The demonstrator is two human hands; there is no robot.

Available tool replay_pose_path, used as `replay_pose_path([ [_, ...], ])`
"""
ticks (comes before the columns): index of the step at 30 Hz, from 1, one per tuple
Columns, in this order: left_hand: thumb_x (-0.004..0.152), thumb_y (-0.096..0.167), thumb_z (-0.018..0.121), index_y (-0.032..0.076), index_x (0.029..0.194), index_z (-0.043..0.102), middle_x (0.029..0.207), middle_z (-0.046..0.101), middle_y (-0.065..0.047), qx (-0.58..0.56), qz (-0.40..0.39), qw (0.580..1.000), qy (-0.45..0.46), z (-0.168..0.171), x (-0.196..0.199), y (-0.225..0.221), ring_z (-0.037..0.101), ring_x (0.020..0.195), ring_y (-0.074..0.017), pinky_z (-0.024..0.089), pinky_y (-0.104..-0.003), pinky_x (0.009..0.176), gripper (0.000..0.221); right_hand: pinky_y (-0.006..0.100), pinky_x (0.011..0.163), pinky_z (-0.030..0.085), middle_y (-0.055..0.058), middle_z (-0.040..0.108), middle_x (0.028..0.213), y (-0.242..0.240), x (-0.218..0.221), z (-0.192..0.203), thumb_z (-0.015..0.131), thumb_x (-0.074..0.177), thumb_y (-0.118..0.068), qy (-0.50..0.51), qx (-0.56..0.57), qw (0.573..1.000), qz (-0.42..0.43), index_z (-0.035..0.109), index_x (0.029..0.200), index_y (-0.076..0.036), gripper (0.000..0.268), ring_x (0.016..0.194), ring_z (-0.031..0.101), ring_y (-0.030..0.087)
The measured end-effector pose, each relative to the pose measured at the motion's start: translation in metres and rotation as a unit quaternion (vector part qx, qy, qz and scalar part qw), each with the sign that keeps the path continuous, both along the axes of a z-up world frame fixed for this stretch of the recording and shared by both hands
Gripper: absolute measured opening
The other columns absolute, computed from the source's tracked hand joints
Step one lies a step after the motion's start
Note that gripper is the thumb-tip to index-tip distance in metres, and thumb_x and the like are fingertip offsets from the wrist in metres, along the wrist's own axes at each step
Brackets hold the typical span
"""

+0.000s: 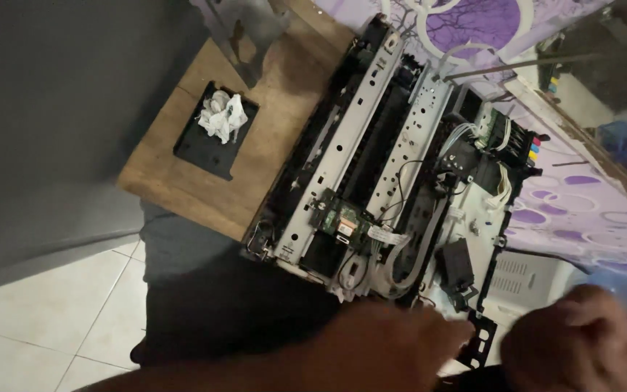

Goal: Disassembling a printer by removing screws and extracting internal components from the chassis

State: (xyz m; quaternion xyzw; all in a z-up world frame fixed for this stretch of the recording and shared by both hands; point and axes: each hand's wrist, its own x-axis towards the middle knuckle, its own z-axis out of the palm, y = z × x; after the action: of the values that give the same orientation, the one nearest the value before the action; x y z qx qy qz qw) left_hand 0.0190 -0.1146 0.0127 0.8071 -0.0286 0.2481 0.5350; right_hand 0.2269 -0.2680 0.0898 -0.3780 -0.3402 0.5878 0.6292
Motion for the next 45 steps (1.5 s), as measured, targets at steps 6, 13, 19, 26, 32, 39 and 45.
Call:
replay_pose_path([
  [6, 0.087, 0.037, 0.055, 0.004, 0.131, 0.05, 0.115, 0.065, -0.025, -0.131, -0.2, 0.926, 0.292, 0.016, -0.002, -0.002, 0.066, 0.098, -0.0477, 0.052, -0.056, 0.08, 0.055, 0.027, 0.066, 0.053, -0.001, 0.055, 0.067, 0.01, -0.088, -0.038, 0.057, 0.103, -0.024, -0.313, -0.026, 0.887, -0.338, 0.054, 0.139, 0.005, 0.046, 0.062, 0.054, 0.01],
  [13, 0.088, 0.034, 0.052, 0.014, 0.13, 0.053, 0.115, 0.07, -0.014, -0.22, -0.144, 0.932, 0.248, 0.022, -0.014, -0.01, 0.07, 0.098, -0.0388, 0.053, -0.048, 0.079, 0.047, 0.048, 0.115, 0.043, 0.022, 0.053, 0.143, -0.001, -0.071, -0.044, 0.07, 0.086, -0.053, -0.345, -0.024, 0.917, -0.2, 0.016, 0.164, -0.009, 0.104, 0.135, 0.054, 0.033],
  [19, 0.091, 0.011, 0.053, 0.006, 0.148, 0.039, 0.13, 0.065, -0.02, -0.234, -0.025, 0.968, 0.086, 0.02, -0.015, -0.008, 0.069, 0.105, -0.0387, 0.054, -0.044, 0.086, 0.059, 0.046, 0.1, 0.056, 0.02, 0.038, 0.164, -0.048, -0.082, -0.084, 0.074, 0.072, -0.003, -0.38, -0.173, 0.899, -0.134, 0.011, 0.163, -0.013, 0.111, 0.14, 0.056, 0.035],
  [26, 0.092, 0.012, 0.054, 0.002, 0.146, 0.042, 0.122, 0.066, -0.022, -0.222, -0.097, 0.957, 0.162, 0.023, -0.015, 0.001, 0.069, 0.099, -0.0394, 0.054, -0.046, 0.079, 0.057, 0.04, 0.078, 0.061, 0.022, 0.046, 0.159, -0.024, -0.083, -0.06, 0.07, 0.084, -0.009, -0.31, -0.157, 0.931, -0.11, 0.017, 0.16, -0.008, 0.093, 0.104, 0.068, 0.028],
  [32, 0.091, 0.007, 0.053, 0.003, 0.156, 0.026, 0.141, 0.06, -0.021, -0.257, -0.095, 0.952, 0.138, 0.022, -0.012, 0.008, 0.068, 0.112, -0.0368, 0.054, -0.042, 0.087, 0.071, 0.039, 0.094, 0.059, 0.018, 0.052, 0.157, -0.012, -0.093, -0.057, 0.066, 0.078, 0.004, -0.388, -0.188, 0.884, -0.178, 0.031, 0.155, -0.005, 0.086, 0.132, 0.063, 0.028],
  [39, 0.09, 0.013, 0.057, -0.003, 0.146, 0.04, 0.148, 0.055, -0.024, -0.199, -0.036, 0.975, 0.094, 0.035, -0.027, 0.035, 0.075, 0.105, -0.0344, 0.061, -0.043, 0.085, 0.06, 0.041, 0.085, 0.058, 0.022, 0.064, 0.134, -0.009, -0.082, -0.032, 0.051, 0.069, 0.017, -0.379, -0.241, 0.838, -0.309, 0.031, 0.16, -0.005, 0.095, 0.098, 0.067, 0.027],
  [45, 0.086, 0.019, 0.069, 0.018, 0.13, 0.064, 0.133, 0.069, 0.001, 0.067, 0.247, 0.956, 0.144, 0.014, -0.043, 0.076, 0.071, 0.108, -0.0257, 0.057, -0.037, 0.08, 0.044, 0.033, 0.074, 0.061, 0.001, 0.082, 0.112, 0.026, -0.075, 0.008, 0.074, 0.073, -0.013, -0.651, -0.241, 0.719, -0.037, 0.06, 0.142, -0.019, 0.071, 0.082, 0.081, 0.023],
])
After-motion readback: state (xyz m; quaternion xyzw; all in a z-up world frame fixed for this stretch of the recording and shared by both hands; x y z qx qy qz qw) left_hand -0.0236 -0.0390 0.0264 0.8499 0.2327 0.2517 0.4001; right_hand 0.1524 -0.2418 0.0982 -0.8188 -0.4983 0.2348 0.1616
